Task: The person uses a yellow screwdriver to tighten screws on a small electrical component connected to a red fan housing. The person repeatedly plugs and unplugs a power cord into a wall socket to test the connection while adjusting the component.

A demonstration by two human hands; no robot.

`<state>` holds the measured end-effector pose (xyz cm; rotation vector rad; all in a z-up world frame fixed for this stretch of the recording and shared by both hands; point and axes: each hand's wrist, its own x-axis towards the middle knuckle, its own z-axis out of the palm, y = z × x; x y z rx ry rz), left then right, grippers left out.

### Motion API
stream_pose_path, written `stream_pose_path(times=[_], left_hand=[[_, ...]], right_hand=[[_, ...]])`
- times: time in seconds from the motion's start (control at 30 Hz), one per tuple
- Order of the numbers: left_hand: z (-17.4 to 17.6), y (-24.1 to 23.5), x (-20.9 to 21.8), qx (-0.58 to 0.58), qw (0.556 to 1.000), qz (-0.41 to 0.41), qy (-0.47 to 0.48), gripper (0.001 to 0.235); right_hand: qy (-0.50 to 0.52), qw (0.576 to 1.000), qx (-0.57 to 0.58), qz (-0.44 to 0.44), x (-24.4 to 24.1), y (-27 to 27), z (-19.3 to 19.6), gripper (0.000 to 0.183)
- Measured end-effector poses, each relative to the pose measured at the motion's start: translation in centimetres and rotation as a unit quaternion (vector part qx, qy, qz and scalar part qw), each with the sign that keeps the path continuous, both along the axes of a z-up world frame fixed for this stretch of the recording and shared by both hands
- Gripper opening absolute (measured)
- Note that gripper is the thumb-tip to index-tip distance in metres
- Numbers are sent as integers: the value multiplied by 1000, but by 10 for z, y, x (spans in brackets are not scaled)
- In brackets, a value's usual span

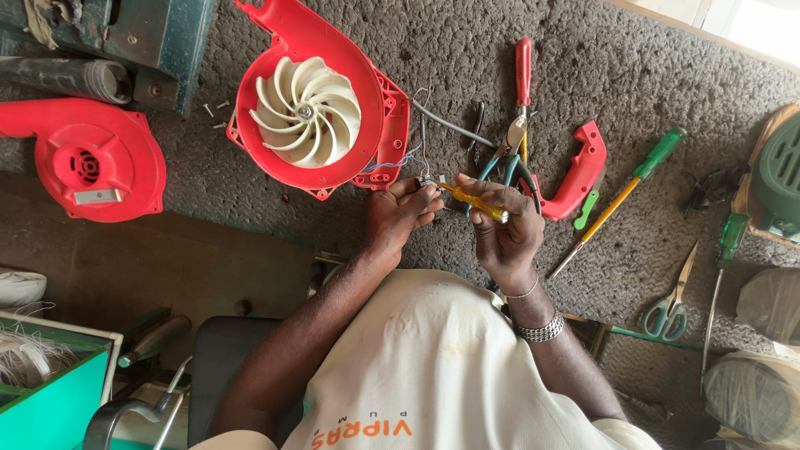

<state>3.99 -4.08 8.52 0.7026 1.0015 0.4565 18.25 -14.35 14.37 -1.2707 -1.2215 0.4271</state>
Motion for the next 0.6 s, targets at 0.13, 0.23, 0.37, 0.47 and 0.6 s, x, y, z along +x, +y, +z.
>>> stream_pose_path(times=[0.13, 0.23, 0.37, 0.47, 0.6], left_hand=[[-3, 0, 0, 1, 1000, -4, 6, 25], [-8, -2, 2, 0, 1000, 1, 20, 25], [-13, -4, 6, 13, 999, 7, 33, 25], [-16, -6, 8, 27, 999, 10, 27, 24], [-16, -8, 9, 37, 997, 0, 62, 23]], right_hand=[[-10, 1000, 1, 9, 0, 2, 3, 19], [-78, 997, 1, -18, 0, 7, 9, 22], [-74, 996, 34, -26, -7, 19, 17, 13], [23, 996, 82, -17, -19, 30, 18, 25], [130, 984, 116, -32, -30, 53, 6, 34]])
